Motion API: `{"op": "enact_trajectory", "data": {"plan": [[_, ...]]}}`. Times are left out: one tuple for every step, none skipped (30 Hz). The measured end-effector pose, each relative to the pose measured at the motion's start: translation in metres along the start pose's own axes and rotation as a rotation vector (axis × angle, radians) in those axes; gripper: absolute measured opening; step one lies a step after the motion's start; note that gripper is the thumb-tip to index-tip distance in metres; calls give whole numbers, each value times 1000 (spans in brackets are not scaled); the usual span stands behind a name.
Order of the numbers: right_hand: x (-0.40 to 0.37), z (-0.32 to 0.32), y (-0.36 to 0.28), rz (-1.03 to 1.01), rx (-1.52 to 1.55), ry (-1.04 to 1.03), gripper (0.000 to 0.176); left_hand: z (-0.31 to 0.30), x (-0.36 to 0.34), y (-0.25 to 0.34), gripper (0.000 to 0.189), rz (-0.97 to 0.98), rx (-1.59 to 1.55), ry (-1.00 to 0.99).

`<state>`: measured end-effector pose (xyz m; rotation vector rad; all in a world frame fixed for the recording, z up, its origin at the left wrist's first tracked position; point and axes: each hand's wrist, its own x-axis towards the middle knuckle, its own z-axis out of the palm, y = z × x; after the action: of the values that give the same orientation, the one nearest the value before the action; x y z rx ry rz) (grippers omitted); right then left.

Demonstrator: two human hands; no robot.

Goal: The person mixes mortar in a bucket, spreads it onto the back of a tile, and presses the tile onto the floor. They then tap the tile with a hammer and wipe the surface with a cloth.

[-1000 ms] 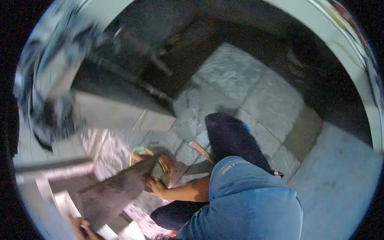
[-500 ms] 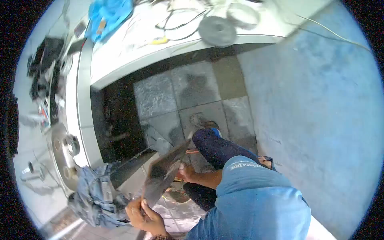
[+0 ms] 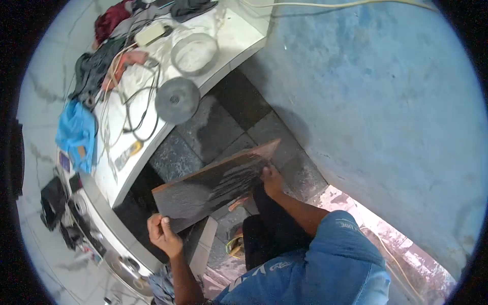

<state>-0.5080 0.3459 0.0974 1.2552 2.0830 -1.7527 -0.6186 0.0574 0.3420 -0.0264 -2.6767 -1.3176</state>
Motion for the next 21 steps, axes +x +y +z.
{"op": "enact_trajectory", "data": {"plan": [[19,-17,0,-62,-75,33,38,25,11,-13,12,14,-29,-43],[35,-34,3,-121,-154,61,39,47,20,-24,12,23,-57,-85],[49,-49,20,-103,-155,64,39,68,26,-30,12,16,-54,-102],[66,-61,41,-103,-113,84,40,90,31,-34,15,-23,-77,-175],[81,-67,55,-104,-71,99,40,109,34,-37,19,-63,-98,-243],[93,-67,55,-98,-72,99,40,130,36,-40,19,-67,-96,-249],[101,-67,57,-23,94,97,40,149,36,-43,19,-33,-68,-248],[108,-67,60,51,260,96,39,165,36,-45,19,2,-40,-246],[128,-60,88,48,261,101,39,183,42,-45,19,60,-24,-232],[152,-47,141,63,123,113,40,197,45,-49,19,58,-25,-232],[170,-40,172,72,-11,127,41,210,51,-59,14,33,-6,-254],[179,-37,173,67,-10,129,41,223,58,-68,10,9,14,-278],[185,-29,166,2,-184,85,43,235,65,-76,10,13,10,-275],[200,-18,168,-39,-270,69,44,251,74,-85,10,22,49,-275],[216,-8,172,-80,-357,56,45,267,85,-97,10,30,88,-278],[230,5,190,-76,-322,101,47,283,94,-115,10,31,81,-276],[249,14,206,-75,-288,147,49,303,104,-139,10,10,142,-279],[257,15,195,-77,-292,152,49,323,113,-161,10,-13,205,-286],[255,11,154,75,-213,71,50,341,124,-173,11,7,161,-305],[263,11,138,221,-127,-1,51,363,138,-185,12,35,112,-324],[283,24,167,224,-121,8,51,384,150,-208,12,43,109,-332]]}}
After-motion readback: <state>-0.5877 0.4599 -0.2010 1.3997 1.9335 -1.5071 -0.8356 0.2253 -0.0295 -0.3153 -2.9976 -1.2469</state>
